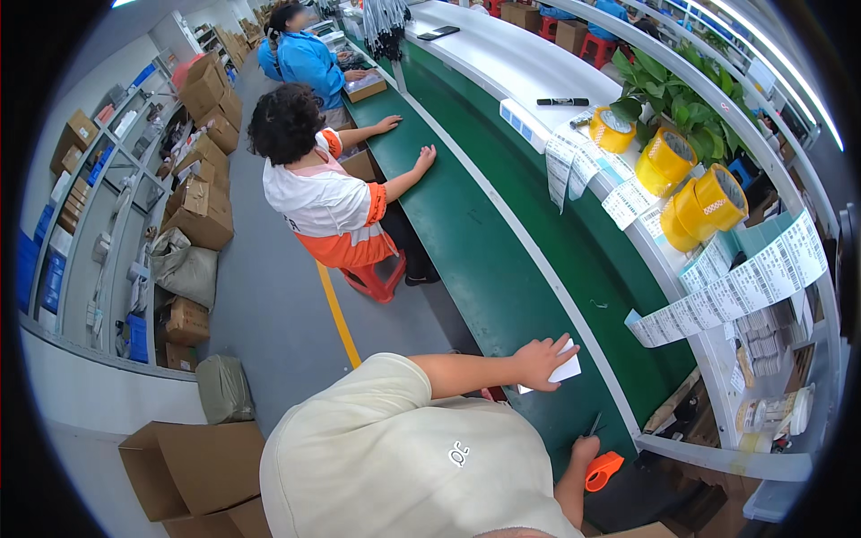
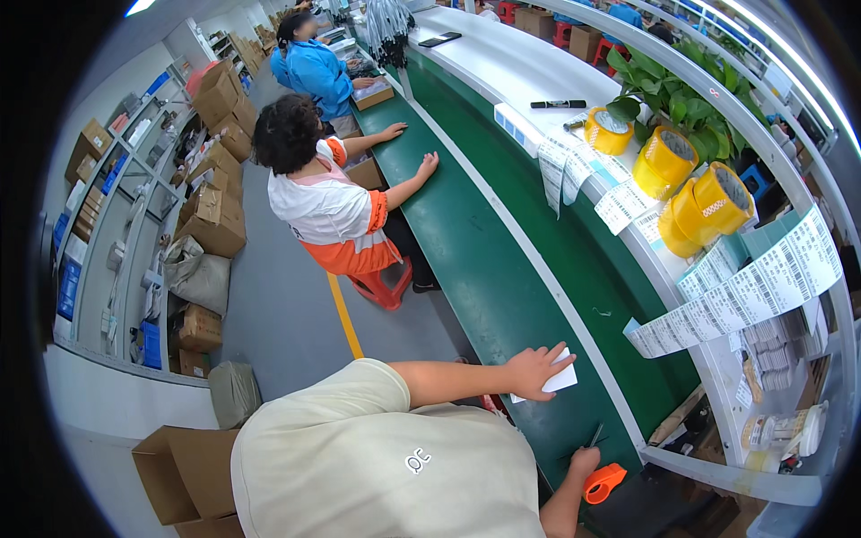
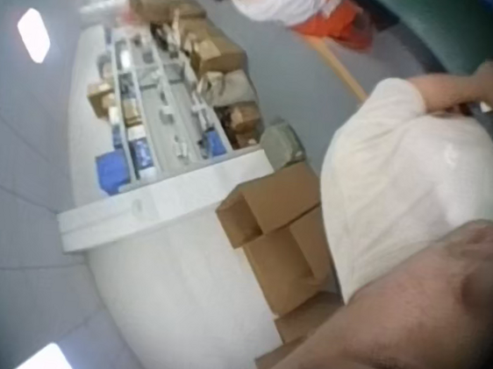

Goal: The person packs white product boxes into a cardboard box, handles cable ties while holding a small box on the assembly line, and picks up a water bottle.

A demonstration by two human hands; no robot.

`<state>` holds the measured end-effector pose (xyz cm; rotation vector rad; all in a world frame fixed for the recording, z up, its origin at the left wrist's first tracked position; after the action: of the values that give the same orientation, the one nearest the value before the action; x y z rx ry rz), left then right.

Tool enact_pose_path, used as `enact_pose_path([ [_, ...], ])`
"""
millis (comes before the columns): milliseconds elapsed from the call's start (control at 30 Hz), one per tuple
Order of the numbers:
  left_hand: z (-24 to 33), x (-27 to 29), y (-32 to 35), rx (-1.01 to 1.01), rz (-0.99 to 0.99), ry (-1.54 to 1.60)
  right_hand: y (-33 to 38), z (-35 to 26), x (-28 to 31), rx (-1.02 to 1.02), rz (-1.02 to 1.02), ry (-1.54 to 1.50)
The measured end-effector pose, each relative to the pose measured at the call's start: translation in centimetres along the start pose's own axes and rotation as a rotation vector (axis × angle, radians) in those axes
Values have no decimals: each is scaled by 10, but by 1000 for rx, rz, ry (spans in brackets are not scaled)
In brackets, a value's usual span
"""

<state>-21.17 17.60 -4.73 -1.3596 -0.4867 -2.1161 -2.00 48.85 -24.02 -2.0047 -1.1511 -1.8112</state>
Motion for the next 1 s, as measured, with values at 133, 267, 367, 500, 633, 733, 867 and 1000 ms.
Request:
enact_pose_path([
  [133, -3, -2, 0, -9, 26, -18, -5, -3, 2, -75, -68, -12],
  [267, -5, -1, 0, 4, 1, 9, 5, -13, 7, -102, -98, 17],
  [367, -3, -1, 0, -14, 52, -29, 9, -18, 13, -88, -75, 49],
  [500, -1, -4, 1, 8, 12, 3, 9, -14, 11, -53, 21, -12],
  [633, 4, -11, -1, -11, 21, 3, 9, 14, 2, -73, 79, -252],
  [733, 6, -6, -5, 4, 3, 29, 1, 34, -18, -9, 127, -904],
  [867, -8, -18, -9, 36, 35, -55, 17, 9, -26, -447, -416, -1458],
  [1000, -5, -8, -16, 71, -8, -60, 23, -10, -15, -583, -442, -1383],
])
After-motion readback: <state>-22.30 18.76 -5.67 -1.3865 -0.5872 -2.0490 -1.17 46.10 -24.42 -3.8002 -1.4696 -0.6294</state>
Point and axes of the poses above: each hand's wrist, its own y-axis away from the middle knuckle, its own x-axis out of the back of the hand, z = x × y, the point moved 6 cm from there along -y, towards the middle knuckle, and after that the axes turned 6 degrees about -x, right-handed, at the moved point
